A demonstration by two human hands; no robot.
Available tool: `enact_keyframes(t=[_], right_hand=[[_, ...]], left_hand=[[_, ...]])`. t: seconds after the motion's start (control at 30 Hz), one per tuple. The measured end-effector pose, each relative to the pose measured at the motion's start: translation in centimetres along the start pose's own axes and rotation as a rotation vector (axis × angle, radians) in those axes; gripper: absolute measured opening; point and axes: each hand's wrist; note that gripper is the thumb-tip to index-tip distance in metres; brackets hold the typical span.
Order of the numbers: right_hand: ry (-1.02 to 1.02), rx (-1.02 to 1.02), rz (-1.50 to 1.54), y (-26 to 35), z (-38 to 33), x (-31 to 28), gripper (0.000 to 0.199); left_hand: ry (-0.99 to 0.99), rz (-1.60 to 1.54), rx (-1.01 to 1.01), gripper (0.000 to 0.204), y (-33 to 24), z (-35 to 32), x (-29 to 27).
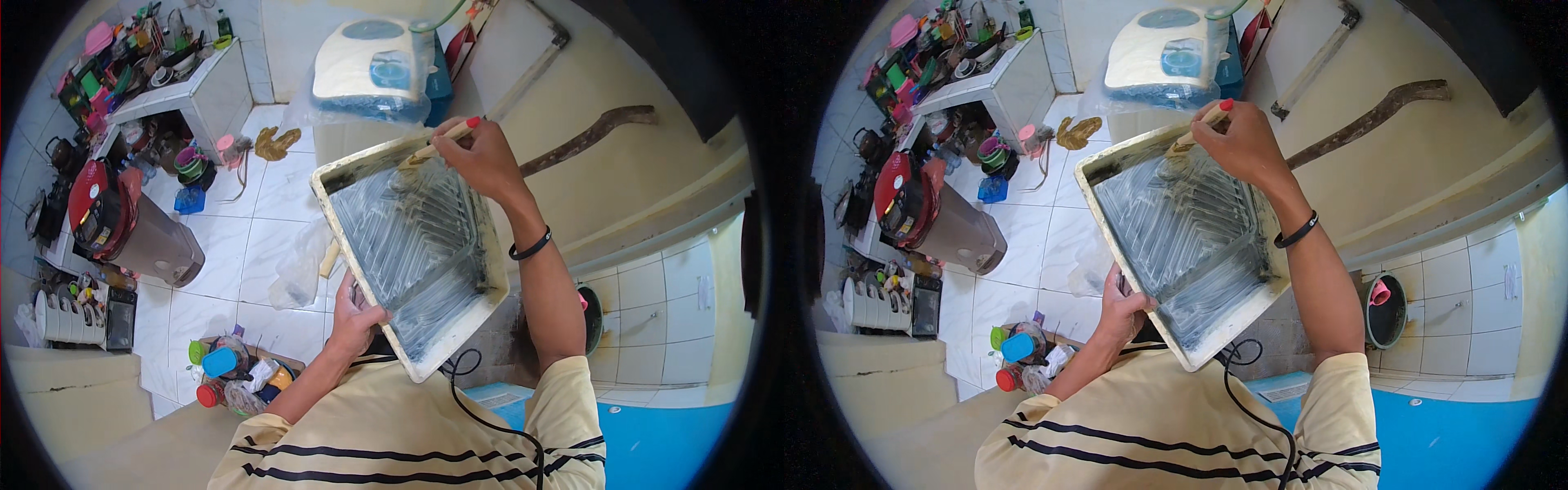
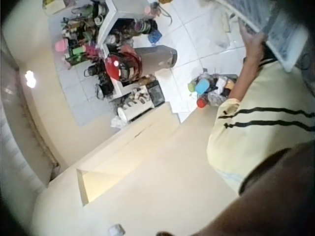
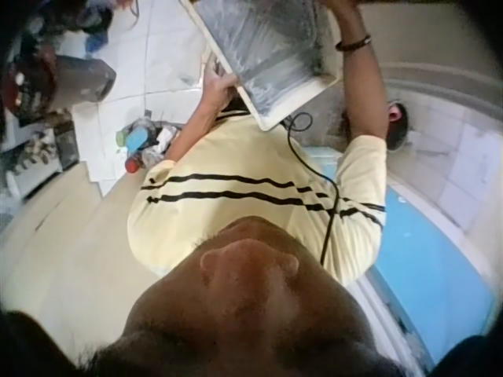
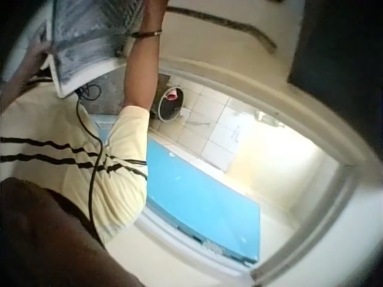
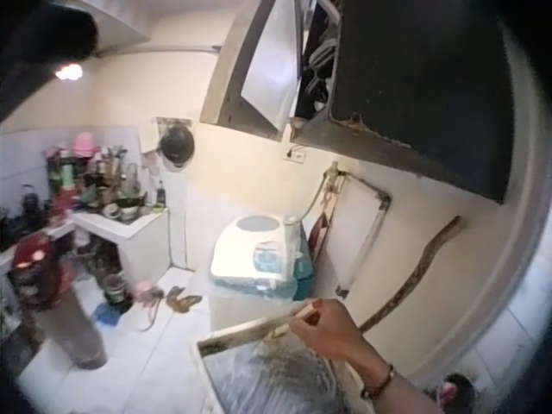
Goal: The person paints a wall and a door frame with a paint brush, dipping the brush into a paint tray to load it with paint.
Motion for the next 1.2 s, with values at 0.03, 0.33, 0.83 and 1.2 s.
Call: enact_keyframes(t=[0.03, 0.33, 0.83, 1.2], right_hand=[[0.021, 0.0, -0.008, 0.3, 0.1, 0.1, 0.02], [0.209, -0.037, 0.045, 1.8, -0.6, 0.2, 0.019], [-0.103, 0.016, 0.115, -3.3, -1.4, -0.4, 0.016], [-0.55, 0.206, 0.38, -2.3, -7.5, 7.0, 0.013]], left_hand=[[-0.002, 0.001, 0.009, 0.086, 0.0, 0.0, 0.0], [-0.005, -0.01, -0.005, 0.084, 0.0, 0.3, -0.3], [0.02, -0.025, 0.003, 0.085, -0.2, 0.5, -0.6], [0.024, -0.045, 0.007, 0.081, 0.1, 0.7, -0.7]])
Point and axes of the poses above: each hand's wrist, its own z-axis towards the middle knuckle, its own x-axis out of the palm, y = z × x, and after that the axes turned 4 degrees about y, right-handed
